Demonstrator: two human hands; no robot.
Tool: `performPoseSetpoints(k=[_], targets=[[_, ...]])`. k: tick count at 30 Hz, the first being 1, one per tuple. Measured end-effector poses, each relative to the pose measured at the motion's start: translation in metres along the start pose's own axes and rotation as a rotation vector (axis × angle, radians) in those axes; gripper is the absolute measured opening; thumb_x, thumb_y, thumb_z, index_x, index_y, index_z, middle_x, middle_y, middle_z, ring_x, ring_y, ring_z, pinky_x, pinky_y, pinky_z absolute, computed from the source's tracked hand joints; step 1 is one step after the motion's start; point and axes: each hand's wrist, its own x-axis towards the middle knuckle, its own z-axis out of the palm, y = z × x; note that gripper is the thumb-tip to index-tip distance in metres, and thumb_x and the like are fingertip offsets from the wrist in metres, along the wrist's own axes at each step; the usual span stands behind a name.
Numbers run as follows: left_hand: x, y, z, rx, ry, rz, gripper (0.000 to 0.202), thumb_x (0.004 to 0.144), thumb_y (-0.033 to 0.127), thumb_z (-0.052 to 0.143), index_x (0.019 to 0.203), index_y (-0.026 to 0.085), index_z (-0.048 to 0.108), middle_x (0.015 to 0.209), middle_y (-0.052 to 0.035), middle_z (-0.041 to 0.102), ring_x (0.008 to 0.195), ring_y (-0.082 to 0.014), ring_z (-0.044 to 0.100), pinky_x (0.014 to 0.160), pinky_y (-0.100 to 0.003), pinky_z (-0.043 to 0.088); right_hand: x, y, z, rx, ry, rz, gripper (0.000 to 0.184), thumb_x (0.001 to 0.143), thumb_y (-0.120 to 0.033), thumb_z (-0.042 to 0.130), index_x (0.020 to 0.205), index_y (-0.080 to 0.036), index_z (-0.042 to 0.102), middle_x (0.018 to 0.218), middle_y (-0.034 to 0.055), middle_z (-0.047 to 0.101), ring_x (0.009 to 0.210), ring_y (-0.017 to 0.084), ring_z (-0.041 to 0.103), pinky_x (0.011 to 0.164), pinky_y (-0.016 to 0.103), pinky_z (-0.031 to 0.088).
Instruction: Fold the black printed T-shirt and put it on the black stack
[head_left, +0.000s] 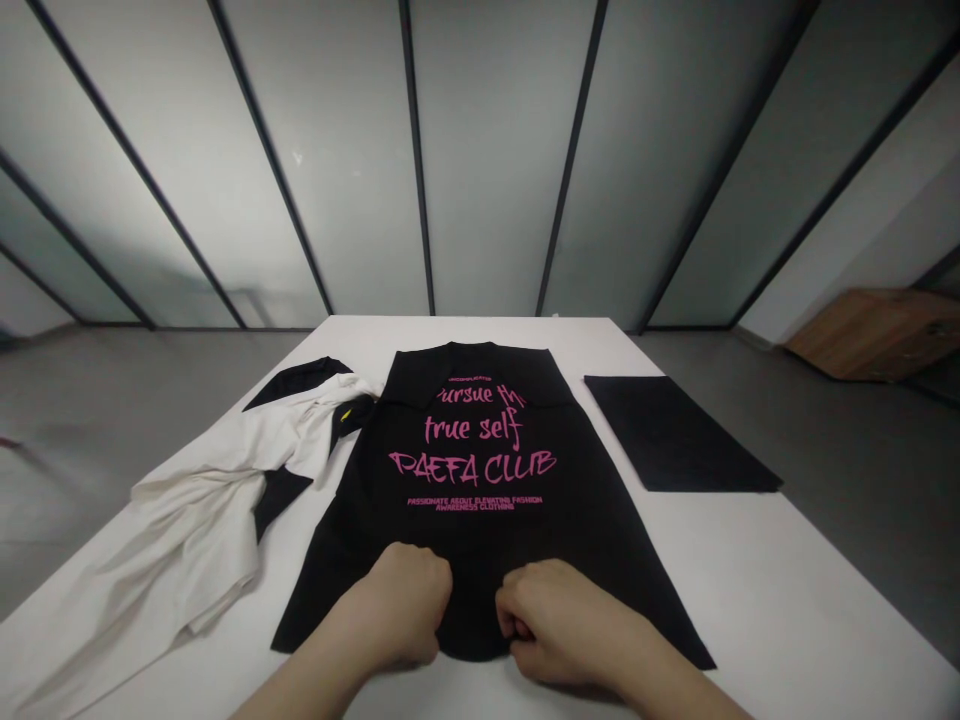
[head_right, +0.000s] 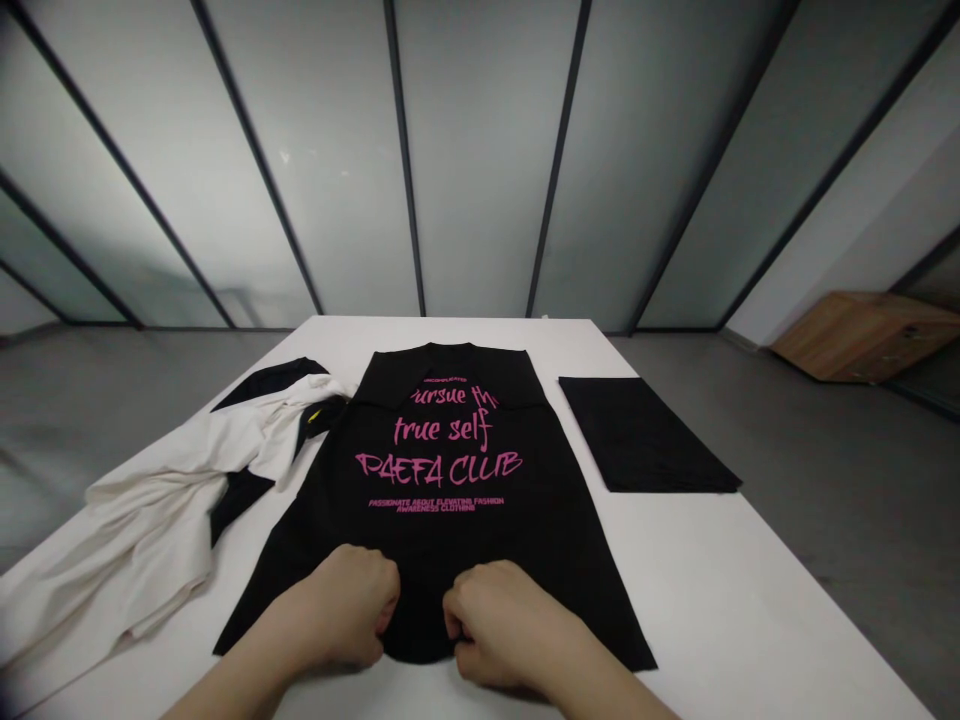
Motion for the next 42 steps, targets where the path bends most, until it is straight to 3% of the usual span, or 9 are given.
performPoseSetpoints(k=[5,10,14,18,21,25,31,35,42], targets=[[-0.001,-0.018,-0.003,-0.19,-0.077,0.09,0.014,0.059,0.022,0.075,0.071,0.028,0.077,0.074,-0.0005,0.078,0.067,-0.0233,0.071,0.059,-0.031,0.049,-0.001,0.006,-0.002,0.051,-0.063,-0.016,0.023,0.07,-0.021,0.069,0.09,-0.025,0.079,0.081,-0.0003,0.077,0.07,0.019,0.067,0.061,0.027,0.039],[-0.006,-0.032,-0.011,-0.435,-0.21,0.226,0.028,0.073,0.053,0.083,0.081,0.027,0.082,0.08,-0.0008,0.08,0.068,-0.0188,0.072,0.057,-0.026,0.048,-0.007,0.02,-0.008,0.292,-0.244,-0.017,0.022,0.08,-0.038,0.077,0.098,-0.026,0.081,0.08,-0.0036,0.078,0.063,0.014,0.067,0.055,0.022,0.041],[0.001,-0.044,-0.016,-0.432,0.139,0.143,0.039,0.095,0.057,0.062,0.108,0.025,0.08,0.1,-0.0042,0.082,0.088,-0.0215,0.075,0.075,-0.029,0.055,-0.004,0.024,-0.018,0.363,-0.051,0.012,0.024,0.092,-0.043,0.07,0.105,-0.024,0.079,0.083,-0.001,0.078,0.069,0.015,0.07,0.06,0.023,0.047],[0.031,-0.075,-0.003,-0.199,0.624,-0.159,0.054,0.105,0.054,0.045,0.144,0.02,0.063,0.152,-0.0155,0.062,0.146,-0.034,0.051,0.121,-0.05,0.038,0.006,0.049,-0.019,0.262,0.38,0.092,0.037,0.104,-0.042,0.054,0.132,-0.026,0.071,0.133,0.0088,0.072,0.122,0.025,0.067,0.106,0.037,0.051],[0.057,-0.103,0.015,-0.153,0.69,-0.386,0.062,0.107,0.052,0.039,0.16,0.021,0.046,0.172,-0.0153,0.036,0.16,-0.038,0.029,0.125,-0.06,0.029,0.007,0.095,-0.01,0.095,0.442,0.334,0.062,0.103,-0.052,0.053,0.16,-0.028,0.049,0.17,0.0104,0.04,0.158,0.034,0.033,0.127,0.053,0.032],[0.074,-0.124,0.032,-0.091,0.675,-0.517,0.065,0.108,0.048,0.036,0.164,0.016,0.042,0.171,-0.0183,0.036,0.16,-0.0375,0.03,0.127,-0.056,0.027,-0.003,0.157,0.0,-0.038,0.373,0.605,0.075,0.101,-0.061,0.051,0.168,-0.03,0.035,0.177,0.0109,0.023,0.163,0.042,0.016,0.128,0.062,0.023],[0.07,-0.117,0.034,-0.038,0.69,-0.57,0.065,0.108,0.05,0.037,0.163,0.017,0.045,0.17,-0.0186,0.038,0.158,-0.0393,0.033,0.126,-0.054,0.03,-0.015,0.183,-0.001,-0.109,0.362,0.728,0.073,0.105,-0.054,0.045,0.168,-0.018,0.034,0.176,0.0148,0.025,0.161,0.044,0.022,0.129,0.055,0.025],[0.065,-0.106,0.035,-0.025,0.673,-0.607,0.065,0.108,0.05,0.035,0.163,0.016,0.045,0.17,-0.0201,0.037,0.157,-0.0426,0.034,0.125,-0.057,0.03,-0.019,0.18,-0.006,-0.168,0.449,0.734,0.065,0.104,-0.044,0.048,0.16,-0.011,0.048,0.166,0.0222,0.043,0.151,0.044,0.043,0.123,0.053,0.036],[0.065,-0.099,0.03,-0.116,0.612,-0.822,0.069,0.106,0.06,0.034,0.166,0.026,0.04,0.172,-0.0224,0.032,0.155,-0.0538,0.029,0.111,-0.082,0.028,-0.03,0.183,-0.021,0.046,0.562,0.842,0.055,0.1,-0.037,0.059,0.148,-0.009,0.055,0.128,0.0223,0.071,0.115,0.034,0.072,0.094,0.041,0.055]])
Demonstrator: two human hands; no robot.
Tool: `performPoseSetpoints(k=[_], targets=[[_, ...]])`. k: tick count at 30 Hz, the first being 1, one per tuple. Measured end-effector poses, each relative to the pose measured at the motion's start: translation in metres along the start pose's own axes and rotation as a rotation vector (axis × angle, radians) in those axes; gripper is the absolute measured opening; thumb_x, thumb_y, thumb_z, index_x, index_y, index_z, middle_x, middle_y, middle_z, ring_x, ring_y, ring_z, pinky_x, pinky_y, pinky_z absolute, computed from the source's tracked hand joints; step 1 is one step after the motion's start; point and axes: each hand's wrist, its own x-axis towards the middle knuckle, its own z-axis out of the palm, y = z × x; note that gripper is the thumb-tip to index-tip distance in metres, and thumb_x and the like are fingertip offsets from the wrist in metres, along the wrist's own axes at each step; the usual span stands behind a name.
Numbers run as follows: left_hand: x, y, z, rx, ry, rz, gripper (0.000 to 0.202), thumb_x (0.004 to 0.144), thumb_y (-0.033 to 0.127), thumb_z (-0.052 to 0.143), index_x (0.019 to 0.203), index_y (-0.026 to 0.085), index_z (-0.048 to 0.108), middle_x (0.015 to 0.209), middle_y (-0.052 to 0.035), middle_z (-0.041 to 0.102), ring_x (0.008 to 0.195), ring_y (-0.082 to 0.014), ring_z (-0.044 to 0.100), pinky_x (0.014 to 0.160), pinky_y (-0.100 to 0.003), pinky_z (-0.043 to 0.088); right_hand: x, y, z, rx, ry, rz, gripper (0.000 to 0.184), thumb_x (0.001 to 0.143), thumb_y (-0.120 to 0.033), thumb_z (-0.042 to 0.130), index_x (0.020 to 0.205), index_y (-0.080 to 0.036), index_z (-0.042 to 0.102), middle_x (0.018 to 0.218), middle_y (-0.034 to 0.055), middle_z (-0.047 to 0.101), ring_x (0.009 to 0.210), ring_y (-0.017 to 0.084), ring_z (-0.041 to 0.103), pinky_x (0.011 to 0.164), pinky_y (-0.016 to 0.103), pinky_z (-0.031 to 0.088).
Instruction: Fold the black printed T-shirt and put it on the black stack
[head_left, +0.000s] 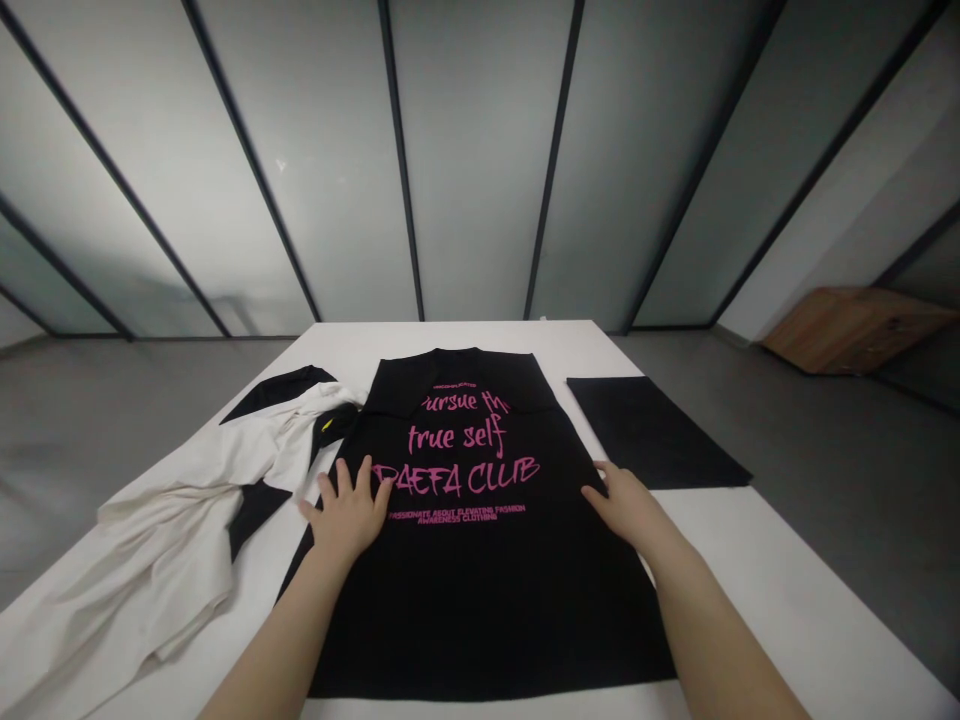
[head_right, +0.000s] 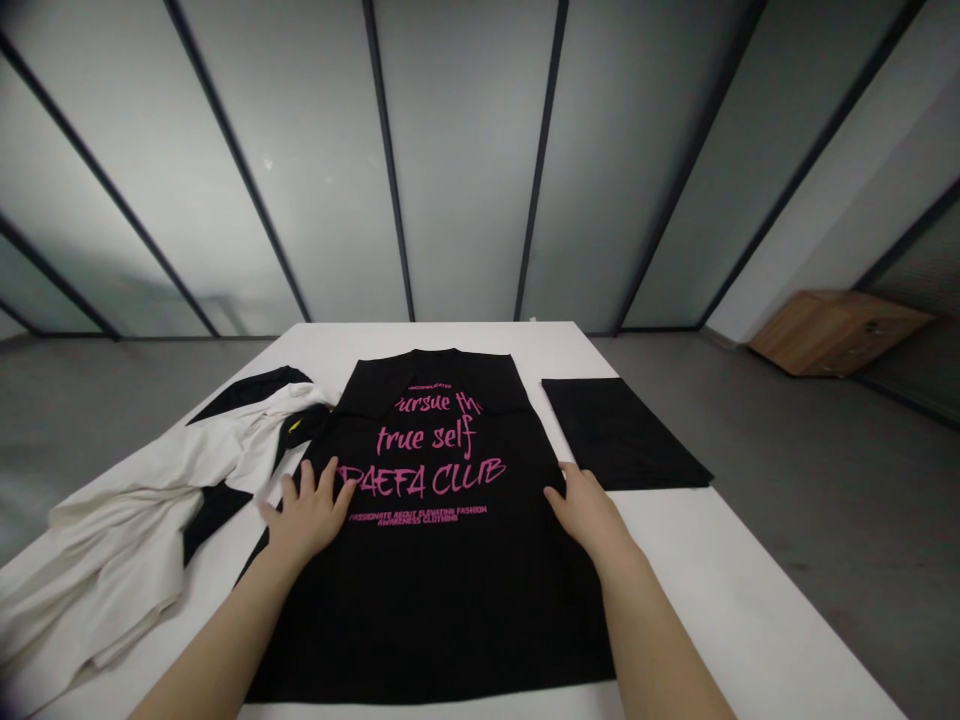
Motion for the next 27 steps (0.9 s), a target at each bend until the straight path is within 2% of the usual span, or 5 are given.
performPoseSetpoints(k=[7,14,20,24,27], targets=[[0.003,0.034,-0.016,0.025,0.048,0.093,0.064,0.103,0.055,0.049,0.155,0.019,0.056,0.167,-0.0248,0.04,0.155,-0.0517,0.028,0.115,-0.077,0.028,-0.004,-0.003,-0.016,0.069,-0.196,0.106,0.034,0.098,-0.038,0.065,0.119,-0.012,0.065,0.121,0.0198,0.075,0.109,0.032,0.074,0.085,0.035,0.052],[0.01,0.164,-0.04,-0.669,-0.261,0.667,0.037,0.101,0.046,0.052,0.117,0.023,0.076,0.106,-0.0065,0.08,0.095,-0.025,0.074,0.09,-0.036,0.057,-0.02,-0.019,-0.018,0.138,-0.206,-0.004,0.033,0.099,-0.036,0.061,0.124,-0.014,0.062,0.116,0.0189,0.076,0.104,0.03,0.074,0.083,0.034,0.049],[0.031,0.272,-0.032,-0.694,-0.148,0.906,0.04,0.103,0.044,0.052,0.13,0.023,0.073,0.133,-0.0105,0.073,0.13,-0.0277,0.064,0.116,-0.041,0.045,-0.027,-0.03,-0.015,0.151,-0.18,-0.111,0.033,0.097,-0.021,0.054,0.129,-0.013,0.057,0.111,0.0173,0.077,0.098,0.029,0.075,0.079,0.033,0.049],[0.035,0.305,-0.023,-0.561,-0.338,0.782,0.057,0.095,0.064,0.061,0.143,0.034,0.067,0.16,-0.0139,0.053,0.147,-0.0422,0.049,0.119,-0.061,0.039,-0.032,-0.045,-0.008,0.216,-0.108,-0.259,0.047,0.09,-0.015,0.055,0.137,-0.013,0.058,0.13,0.0196,0.073,0.117,0.031,0.071,0.097,0.038,0.052],[0.042,0.315,-0.015,-0.664,-0.379,0.676,0.057,0.083,0.057,0.079,0.132,0.028,0.076,0.154,-0.0166,0.059,0.141,-0.044,0.056,0.118,-0.057,0.043,-0.041,-0.06,-0.005,0.277,-0.076,-0.399,0.055,0.085,-0.011,0.055,0.139,-0.014,0.061,0.138,0.0186,0.07,0.127,0.031,0.067,0.109,0.043,0.049]])
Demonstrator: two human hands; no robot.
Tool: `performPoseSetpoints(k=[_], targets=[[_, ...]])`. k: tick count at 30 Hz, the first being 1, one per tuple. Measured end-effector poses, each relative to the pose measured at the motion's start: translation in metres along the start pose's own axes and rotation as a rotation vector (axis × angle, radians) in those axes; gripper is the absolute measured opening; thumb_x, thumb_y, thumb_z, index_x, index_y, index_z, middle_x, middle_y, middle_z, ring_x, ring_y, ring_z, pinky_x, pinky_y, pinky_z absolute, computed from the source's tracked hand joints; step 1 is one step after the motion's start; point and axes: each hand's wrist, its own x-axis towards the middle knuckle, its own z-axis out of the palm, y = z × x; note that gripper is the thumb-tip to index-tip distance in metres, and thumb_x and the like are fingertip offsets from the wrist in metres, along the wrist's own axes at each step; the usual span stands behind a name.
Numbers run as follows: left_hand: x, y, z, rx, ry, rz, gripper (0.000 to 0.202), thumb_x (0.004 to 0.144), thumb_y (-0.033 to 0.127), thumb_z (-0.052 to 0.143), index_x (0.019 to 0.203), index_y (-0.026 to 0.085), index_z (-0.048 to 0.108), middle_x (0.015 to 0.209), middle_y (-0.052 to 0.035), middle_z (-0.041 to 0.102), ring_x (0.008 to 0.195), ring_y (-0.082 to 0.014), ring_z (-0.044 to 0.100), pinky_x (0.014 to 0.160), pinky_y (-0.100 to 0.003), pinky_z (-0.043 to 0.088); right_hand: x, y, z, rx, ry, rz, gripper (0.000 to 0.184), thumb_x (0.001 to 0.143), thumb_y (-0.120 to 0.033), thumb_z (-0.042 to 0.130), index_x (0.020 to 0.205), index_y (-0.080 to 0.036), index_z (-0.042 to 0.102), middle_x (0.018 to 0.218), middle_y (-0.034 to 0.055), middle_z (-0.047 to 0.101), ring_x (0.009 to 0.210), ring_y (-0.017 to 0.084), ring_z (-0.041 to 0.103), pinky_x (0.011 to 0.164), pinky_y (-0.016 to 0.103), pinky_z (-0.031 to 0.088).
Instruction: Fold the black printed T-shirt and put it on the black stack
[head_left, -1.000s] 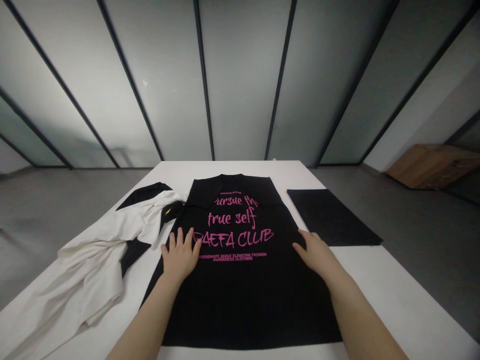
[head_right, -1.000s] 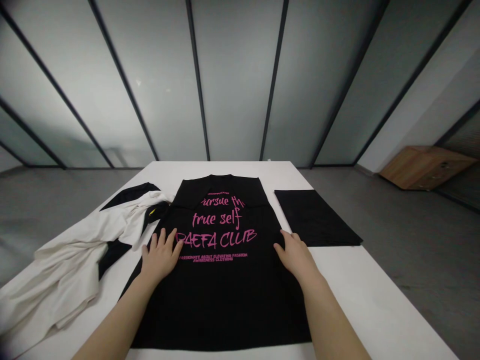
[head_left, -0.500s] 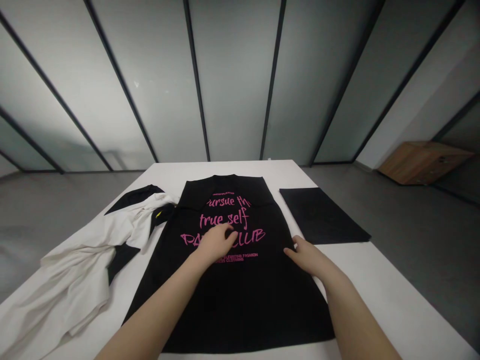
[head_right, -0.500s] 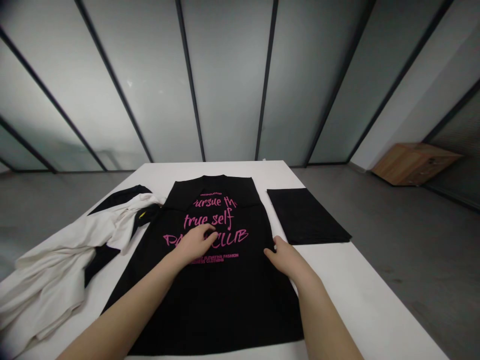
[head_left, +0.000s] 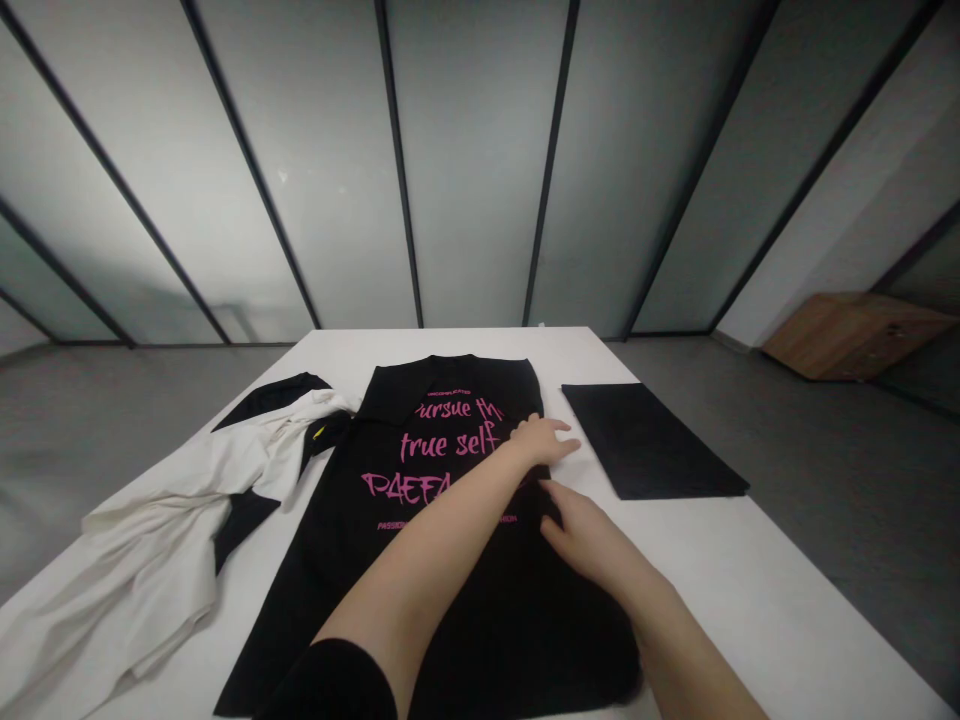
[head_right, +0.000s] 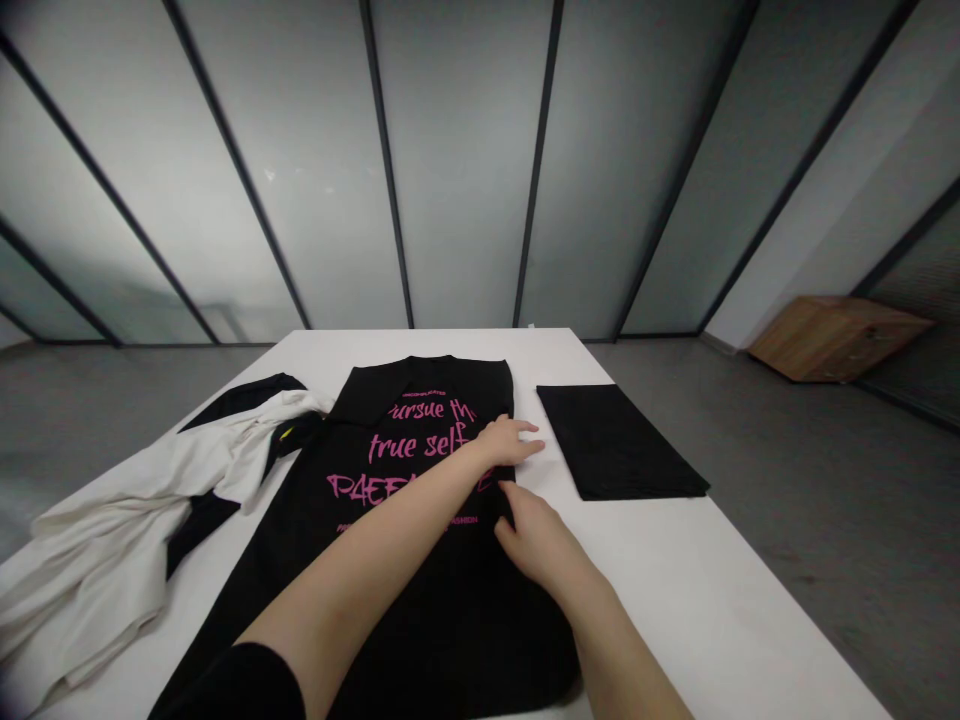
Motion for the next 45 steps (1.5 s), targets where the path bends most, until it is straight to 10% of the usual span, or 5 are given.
performPoseSetpoints(k=[9,14,23,33,45], targets=[[0.013,-0.06,-0.032,-0.348,0.293,-0.027,0.036,0.089,0.023,0.076,0.124,0.014,0.079,0.127,-0.0146,0.077,0.124,-0.0273,0.069,0.112,-0.037,0.049,-0.01,-0.032,0.008,0.058,-0.115,-0.017,0.071,0.093,-0.022,0.058,0.162,-0.014,0.045,0.145,0.0185,0.067,0.127,0.031,0.069,0.108,0.045,0.053],[0.0,-0.102,-0.064,-0.548,0.297,-0.095,0.032,0.087,0.028,0.081,0.116,0.015,0.082,0.09,-0.0091,0.081,0.083,-0.0204,0.073,0.083,-0.033,0.059,-0.015,-0.047,0.013,0.051,-0.195,-0.043,0.069,0.093,-0.023,0.059,0.161,-0.015,0.048,0.148,0.0176,0.065,0.129,0.031,0.067,0.109,0.044,0.052],[-0.04,-0.161,-0.094,-0.711,0.238,-0.182,0.036,0.084,0.018,0.079,0.12,0.014,0.08,0.084,-0.0053,0.077,0.059,-0.0095,0.058,0.06,-0.022,0.048,-0.023,-0.07,0.027,0.029,-0.43,-0.164,0.064,0.091,-0.033,0.065,0.153,-0.019,0.061,0.136,0.0166,0.072,0.122,0.033,0.069,0.105,0.042,0.053],[-0.059,-0.165,-0.094,-0.571,0.267,-0.074,0.049,0.094,0.022,0.07,0.143,0.016,0.069,0.098,-0.0076,0.081,0.074,-0.0147,0.069,0.075,-0.029,0.058,-0.024,-0.075,0.024,0.02,-0.498,-0.198,0.049,0.086,-0.031,0.073,0.135,-0.027,0.074,0.112,0.0094,0.078,0.104,0.028,0.071,0.09,0.036,0.053],[-0.065,-0.169,-0.112,0.012,0.317,0.028,0.029,0.089,0.024,0.074,0.117,0.021,0.082,0.135,-0.0101,0.074,0.133,-0.0315,0.062,0.122,-0.05,0.039,-0.027,-0.078,0.028,0.167,-0.701,-0.331,0.044,0.075,-0.034,0.087,0.118,-0.027,0.083,0.088,0.0005,0.081,0.073,0.016,0.07,0.066,0.022,0.049]])
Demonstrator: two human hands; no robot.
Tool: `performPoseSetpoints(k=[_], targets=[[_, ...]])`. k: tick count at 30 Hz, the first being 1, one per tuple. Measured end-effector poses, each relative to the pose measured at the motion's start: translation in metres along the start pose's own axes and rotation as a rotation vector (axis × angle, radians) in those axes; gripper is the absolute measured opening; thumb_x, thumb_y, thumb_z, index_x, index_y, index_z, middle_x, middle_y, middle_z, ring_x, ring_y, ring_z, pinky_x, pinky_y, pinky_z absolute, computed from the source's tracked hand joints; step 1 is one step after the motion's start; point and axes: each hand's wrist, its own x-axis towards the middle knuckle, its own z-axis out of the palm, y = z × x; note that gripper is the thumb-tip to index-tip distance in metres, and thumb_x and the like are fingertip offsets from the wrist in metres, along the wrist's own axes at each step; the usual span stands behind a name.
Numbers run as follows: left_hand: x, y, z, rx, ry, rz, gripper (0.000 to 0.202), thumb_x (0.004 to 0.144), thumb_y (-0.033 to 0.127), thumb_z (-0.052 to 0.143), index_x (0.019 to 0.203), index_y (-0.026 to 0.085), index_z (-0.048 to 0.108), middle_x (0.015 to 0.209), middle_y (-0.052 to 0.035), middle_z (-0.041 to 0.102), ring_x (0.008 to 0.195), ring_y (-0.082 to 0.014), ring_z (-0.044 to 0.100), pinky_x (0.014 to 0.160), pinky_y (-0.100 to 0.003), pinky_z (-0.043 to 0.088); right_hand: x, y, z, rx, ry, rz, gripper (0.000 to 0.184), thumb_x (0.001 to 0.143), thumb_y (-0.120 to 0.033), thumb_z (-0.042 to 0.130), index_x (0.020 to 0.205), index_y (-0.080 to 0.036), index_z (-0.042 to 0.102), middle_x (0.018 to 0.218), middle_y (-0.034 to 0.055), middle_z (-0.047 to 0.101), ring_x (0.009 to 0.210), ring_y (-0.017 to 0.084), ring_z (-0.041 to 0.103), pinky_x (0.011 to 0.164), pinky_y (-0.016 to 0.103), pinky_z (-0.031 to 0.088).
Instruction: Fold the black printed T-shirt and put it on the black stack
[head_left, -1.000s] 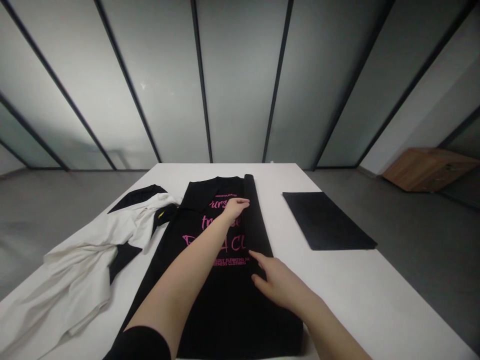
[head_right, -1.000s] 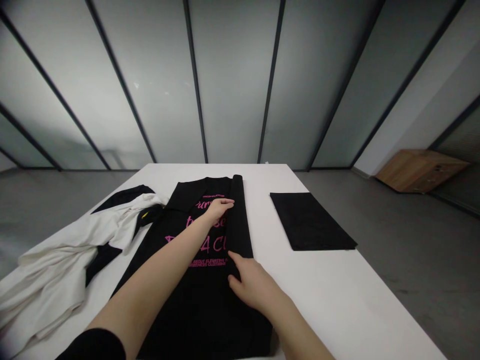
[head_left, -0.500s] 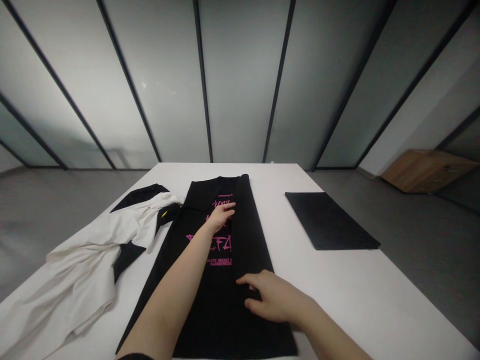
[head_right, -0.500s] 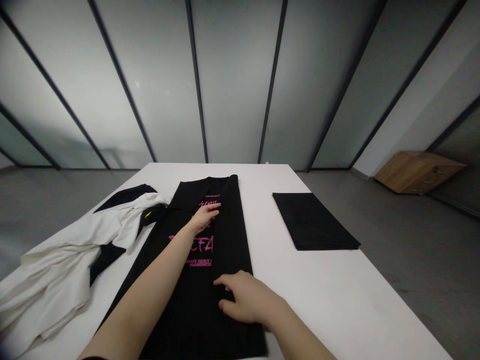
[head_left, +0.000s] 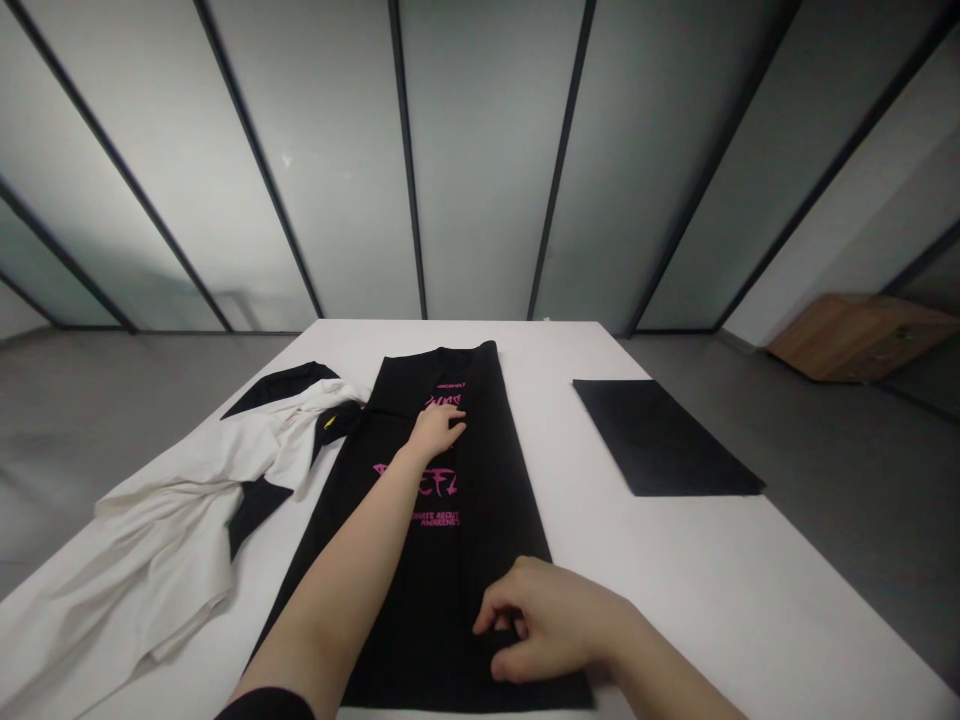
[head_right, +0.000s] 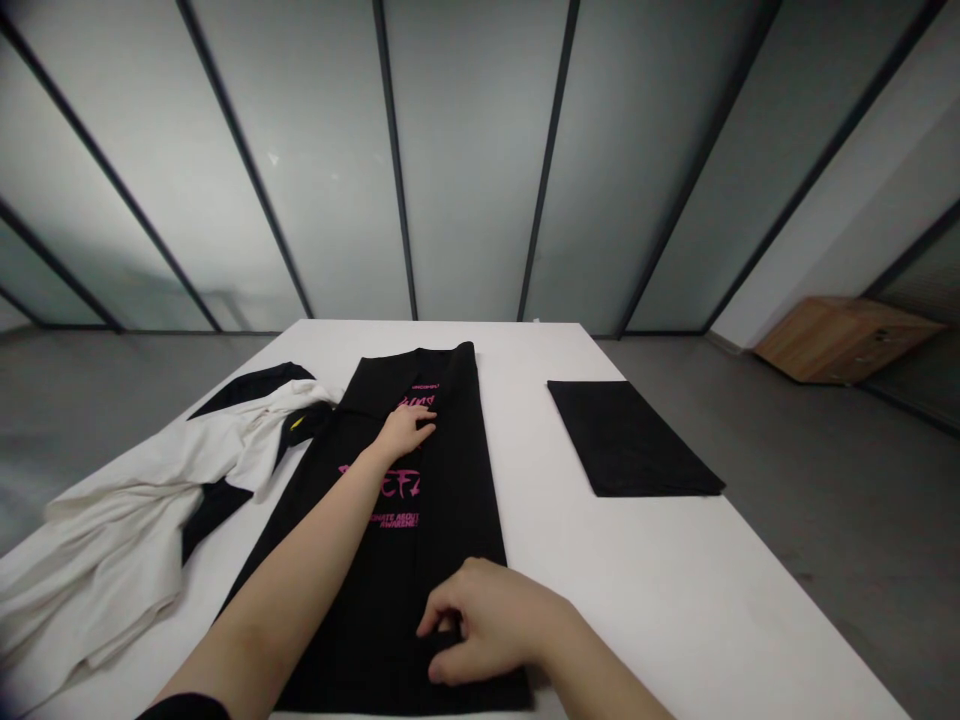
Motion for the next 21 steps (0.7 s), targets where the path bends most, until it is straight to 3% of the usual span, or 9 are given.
performPoseSetpoints(k=[3,8,16,21], targets=[[-0.004,-0.001,-0.001,0.086,-0.011,0.014,0.03,0.091,0.027,0.073,0.12,0.023,0.081,0.139,-0.0102,0.072,0.137,-0.0334,0.059,0.122,-0.055,0.036,0.006,0.003,0.006,-0.041,-0.035,-0.033,0.047,0.074,-0.039,0.088,0.12,-0.029,0.083,0.088,0.0,0.082,0.073,0.017,0.073,0.065,0.021,0.05],[-0.005,-0.002,0.0,0.275,-0.041,0.057,0.033,0.097,0.031,0.067,0.128,0.027,0.077,0.144,-0.0091,0.069,0.141,-0.0317,0.056,0.119,-0.053,0.038,0.009,0.006,0.011,-0.071,-0.046,-0.086,0.045,0.077,-0.046,0.087,0.119,-0.031,0.083,0.091,-0.0006,0.084,0.077,0.017,0.076,0.064,0.021,0.05],[-0.003,-0.008,0.003,0.247,-0.016,0.131,0.035,0.096,0.028,0.065,0.129,0.021,0.076,0.14,-0.0097,0.072,0.137,-0.0269,0.061,0.121,-0.041,0.041,0.014,0.003,0.021,-0.183,-0.052,-0.104,0.047,0.079,-0.049,0.087,0.123,-0.032,0.082,0.098,-0.0001,0.085,0.085,0.02,0.079,0.069,0.024,0.05],[-0.004,-0.008,0.003,0.21,0.008,0.156,0.037,0.095,0.022,0.063,0.13,0.023,0.074,0.135,-0.0061,0.074,0.128,-0.0238,0.067,0.117,-0.038,0.046,0.01,-0.001,0.022,-0.128,-0.063,-0.121,0.044,0.081,-0.053,0.085,0.12,-0.031,0.082,0.09,-0.0027,0.084,0.081,0.017,0.079,0.071,0.023,0.05]])
